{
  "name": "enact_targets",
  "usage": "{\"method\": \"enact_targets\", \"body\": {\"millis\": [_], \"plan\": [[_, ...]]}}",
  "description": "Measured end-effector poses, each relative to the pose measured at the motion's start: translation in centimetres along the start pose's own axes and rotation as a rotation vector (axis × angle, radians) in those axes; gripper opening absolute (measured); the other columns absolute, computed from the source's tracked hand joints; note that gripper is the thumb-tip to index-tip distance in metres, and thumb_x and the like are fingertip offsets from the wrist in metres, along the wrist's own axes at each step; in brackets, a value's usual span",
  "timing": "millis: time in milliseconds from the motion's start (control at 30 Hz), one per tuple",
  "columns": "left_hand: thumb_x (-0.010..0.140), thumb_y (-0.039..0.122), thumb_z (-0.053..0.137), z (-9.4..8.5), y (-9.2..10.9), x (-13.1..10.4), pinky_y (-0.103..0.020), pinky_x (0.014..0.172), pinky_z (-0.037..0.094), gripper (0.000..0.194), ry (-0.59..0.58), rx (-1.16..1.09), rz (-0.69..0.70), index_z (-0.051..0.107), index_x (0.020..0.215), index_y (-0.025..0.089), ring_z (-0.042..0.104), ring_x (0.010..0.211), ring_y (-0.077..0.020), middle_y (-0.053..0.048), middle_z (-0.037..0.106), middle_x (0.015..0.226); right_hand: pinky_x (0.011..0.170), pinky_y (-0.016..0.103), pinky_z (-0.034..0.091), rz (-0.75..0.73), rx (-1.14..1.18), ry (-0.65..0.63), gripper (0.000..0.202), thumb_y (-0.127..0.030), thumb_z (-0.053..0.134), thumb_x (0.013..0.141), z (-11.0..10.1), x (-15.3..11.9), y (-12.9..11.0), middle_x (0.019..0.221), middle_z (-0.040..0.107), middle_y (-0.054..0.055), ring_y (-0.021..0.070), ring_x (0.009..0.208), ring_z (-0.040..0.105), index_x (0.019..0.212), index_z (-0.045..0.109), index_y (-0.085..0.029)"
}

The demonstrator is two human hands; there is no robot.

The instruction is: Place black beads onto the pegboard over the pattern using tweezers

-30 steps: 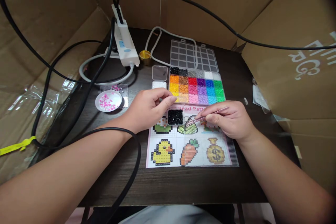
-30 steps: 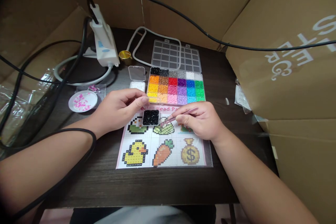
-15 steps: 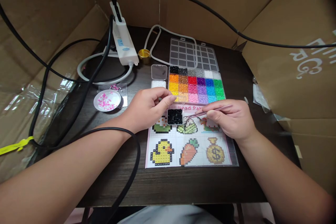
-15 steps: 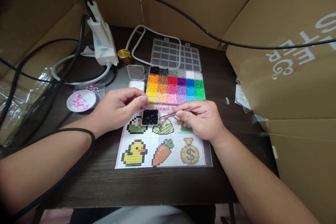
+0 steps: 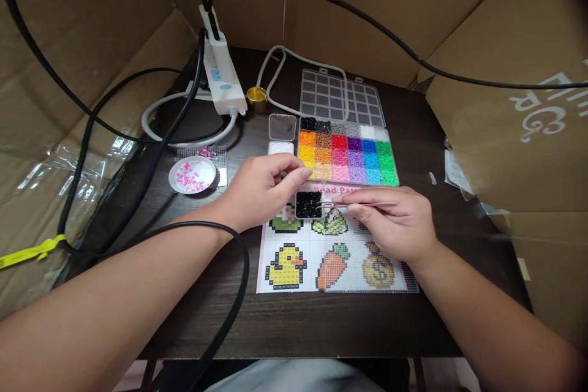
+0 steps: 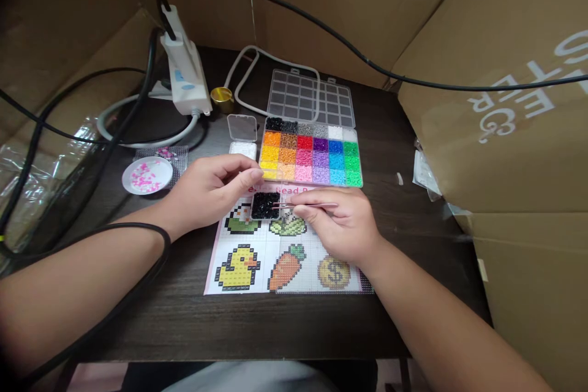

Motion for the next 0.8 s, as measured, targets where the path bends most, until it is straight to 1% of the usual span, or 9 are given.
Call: {"method": "enact_targets", "body": {"millis": [233, 467, 600, 800], "plan": [[0.09, 0.044, 0.052, 0.04, -0.2, -0.05, -0.023, 0.058, 0.038, 0.033, -0.004, -0.035, -0.019, 0.068, 0.079, 0.017, 0.054, 0.061, -0.0104, 0.001, 0.065, 0.068, 0.07, 0.025, 0.061, 0.013, 0.034, -0.019, 0.017, -0.012, 0.067, 0.081, -0.09, 0.1, -0.3, 0.085, 0.079, 0.003, 0.0161, 0.076, 0.075, 0.088, 0.078, -0.024], [0.091, 0.043, 0.051, 0.06, -0.21, -0.06, -0.023, 0.056, 0.037, 0.032, -0.026, -0.038, -0.024, 0.067, 0.079, 0.017, 0.054, 0.06, -0.0099, 0.002, 0.064, 0.067, 0.064, 0.023, 0.06, 0.034, 0.081, -0.009, 0.015, -0.012, 0.067, 0.081, 0.06, 0.12, -0.17, 0.083, 0.079, 0.004, 0.0145, 0.069, 0.074, 0.088, 0.078, -0.02], [0.091, 0.043, 0.051, 0.04, -0.15, 0.02, -0.023, 0.056, 0.037, 0.033, -0.021, -0.027, -0.027, 0.067, 0.078, 0.017, 0.054, 0.06, -0.01, 0.002, 0.064, 0.067, 0.063, 0.022, 0.06, 0.035, 0.093, -0.052, 0.016, -0.011, 0.067, 0.082, 0.27, 0.23, -0.32, 0.081, 0.078, 0.002, 0.0132, 0.067, 0.073, 0.089, 0.078, -0.021], [0.09, 0.042, 0.052, 0.08, -0.32, -0.03, -0.023, 0.057, 0.036, 0.031, -0.005, -0.018, -0.01, 0.067, 0.078, 0.018, 0.051, 0.059, -0.0092, 0.003, 0.062, 0.065, 0.066, 0.023, 0.06, 0.036, 0.091, -0.069, 0.017, -0.011, 0.067, 0.082, 0.52, 0.22, -0.34, 0.084, 0.079, 0.003, 0.0148, 0.074, 0.074, 0.089, 0.078, -0.022]]}}
Point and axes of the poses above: each hand's wrist, its own x-axis towards the middle knuckle, its own z-axis out of the palm, y = z × x, the point moved 1 cm from there along x, towards the middle knuckle
